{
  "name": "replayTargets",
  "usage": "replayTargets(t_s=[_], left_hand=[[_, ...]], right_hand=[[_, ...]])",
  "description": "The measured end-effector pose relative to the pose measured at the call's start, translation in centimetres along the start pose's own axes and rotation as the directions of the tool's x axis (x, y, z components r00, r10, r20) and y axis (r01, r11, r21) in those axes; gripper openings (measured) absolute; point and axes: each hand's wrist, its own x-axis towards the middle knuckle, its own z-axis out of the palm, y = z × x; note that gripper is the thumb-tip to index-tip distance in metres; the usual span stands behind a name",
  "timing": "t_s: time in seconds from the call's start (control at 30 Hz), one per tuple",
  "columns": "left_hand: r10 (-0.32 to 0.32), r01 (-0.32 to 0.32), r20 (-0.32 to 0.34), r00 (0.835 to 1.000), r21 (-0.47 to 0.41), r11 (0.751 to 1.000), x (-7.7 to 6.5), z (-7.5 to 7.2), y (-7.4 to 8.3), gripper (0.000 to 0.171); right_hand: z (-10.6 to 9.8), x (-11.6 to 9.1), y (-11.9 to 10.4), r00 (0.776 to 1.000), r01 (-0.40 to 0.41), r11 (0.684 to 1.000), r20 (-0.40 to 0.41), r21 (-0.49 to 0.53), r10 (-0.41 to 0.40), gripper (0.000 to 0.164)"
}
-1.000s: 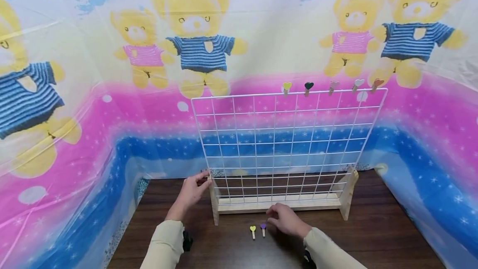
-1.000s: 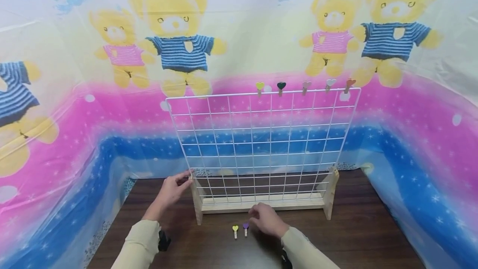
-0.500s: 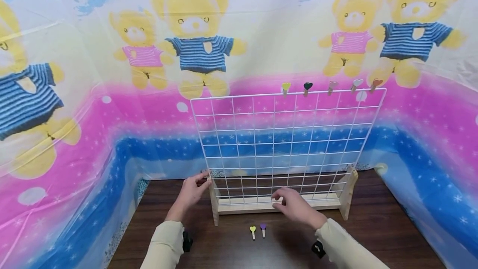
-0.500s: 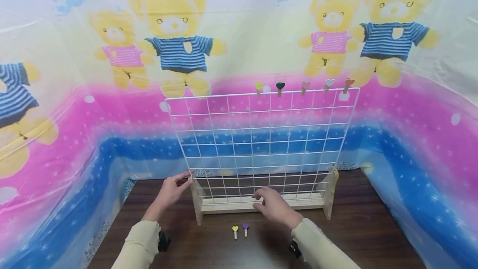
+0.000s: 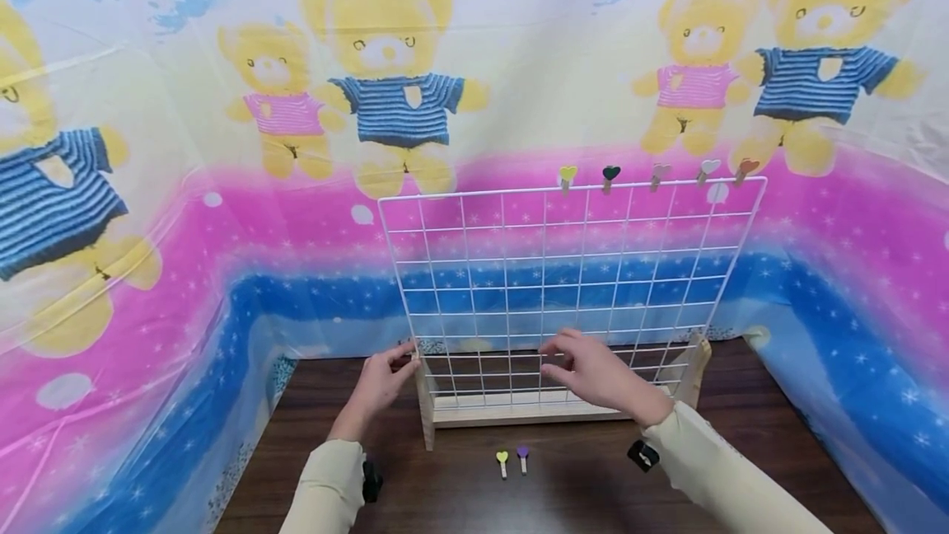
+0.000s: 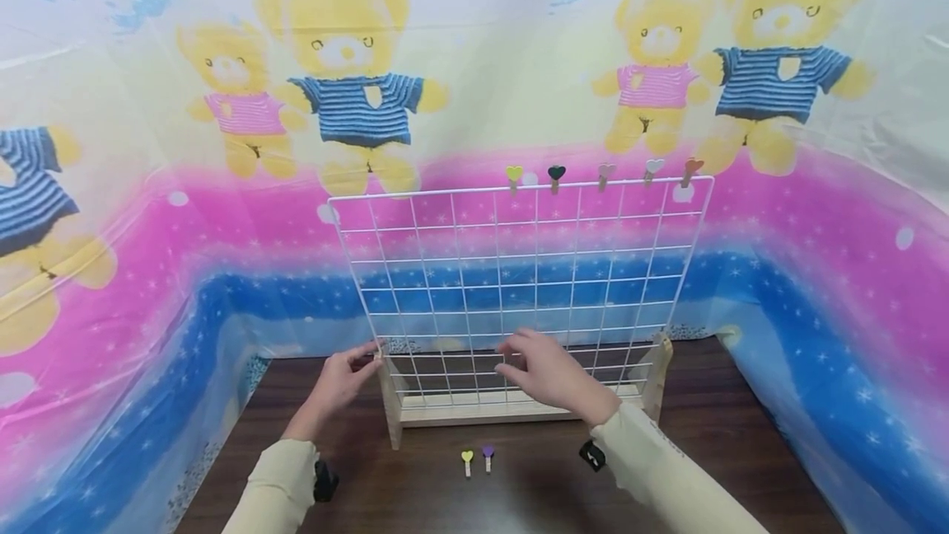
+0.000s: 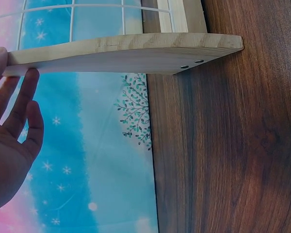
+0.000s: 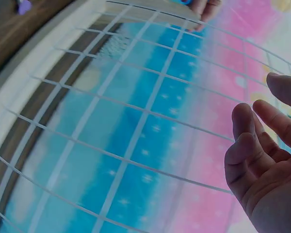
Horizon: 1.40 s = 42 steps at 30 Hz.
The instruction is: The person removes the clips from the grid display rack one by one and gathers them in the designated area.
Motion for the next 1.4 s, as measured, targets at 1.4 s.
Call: replayTargets(t_s=[1.4], left_hand=[[0.018, -0.018, -0.015, 1.0, 0.001, 1.0, 0.0, 0.1, -0.1, 0.039]], right_hand=[[-15.7, 7.4, -7.0, 0.757, 0.286, 0.947, -0.571, -0.147, -0.317, 0.032]])
